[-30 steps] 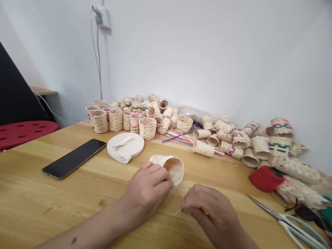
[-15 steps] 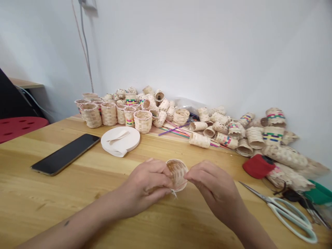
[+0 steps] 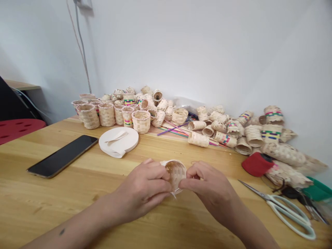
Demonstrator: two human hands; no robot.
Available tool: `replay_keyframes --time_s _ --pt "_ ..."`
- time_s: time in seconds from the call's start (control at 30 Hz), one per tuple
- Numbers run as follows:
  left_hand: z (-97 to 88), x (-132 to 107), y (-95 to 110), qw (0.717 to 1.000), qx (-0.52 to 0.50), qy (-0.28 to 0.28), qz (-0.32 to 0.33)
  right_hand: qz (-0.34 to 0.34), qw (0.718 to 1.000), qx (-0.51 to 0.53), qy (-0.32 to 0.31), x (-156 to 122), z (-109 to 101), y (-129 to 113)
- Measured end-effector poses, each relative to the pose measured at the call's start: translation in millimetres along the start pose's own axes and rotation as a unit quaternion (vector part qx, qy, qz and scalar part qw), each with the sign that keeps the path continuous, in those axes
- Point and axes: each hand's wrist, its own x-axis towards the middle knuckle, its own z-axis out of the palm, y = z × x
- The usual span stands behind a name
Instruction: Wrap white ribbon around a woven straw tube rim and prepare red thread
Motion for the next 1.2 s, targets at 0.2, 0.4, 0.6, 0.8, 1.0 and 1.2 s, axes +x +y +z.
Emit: replay_keyframes --time_s 0.2,0.4,0.6,0.8,1.0,1.2 --pt "-0.1 -1 0 0.999 0.033 0.0 0.02 0.007 1.0 0.0 -0.015 -1 1 0" --pt "2.4 -4 -2 0.999 0.03 -0.017 0.031 -0.017 0.999 0.015 -0.025 1 -2 -2" --pt "-2.1 -1 3 0.998 0.008 -0.051 0.025 -0.038 0.996 0.034 -0.069 7 -11 -4" --pt "-6.7 -1 4 0.998 0.001 -0.061 0.015 -0.049 0.986 0.071 -0.139 24 -22 -10" --pt "-5.4 -3 2 0.998 -0.012 -0.054 0.021 -0.08 0.98 0.078 -0.167 33 -24 -8" --pt "-3.6 -3 1 0.998 0.008 -0.039 0.038 -0.08 0.977 0.061 -0.19 41 -27 -10"
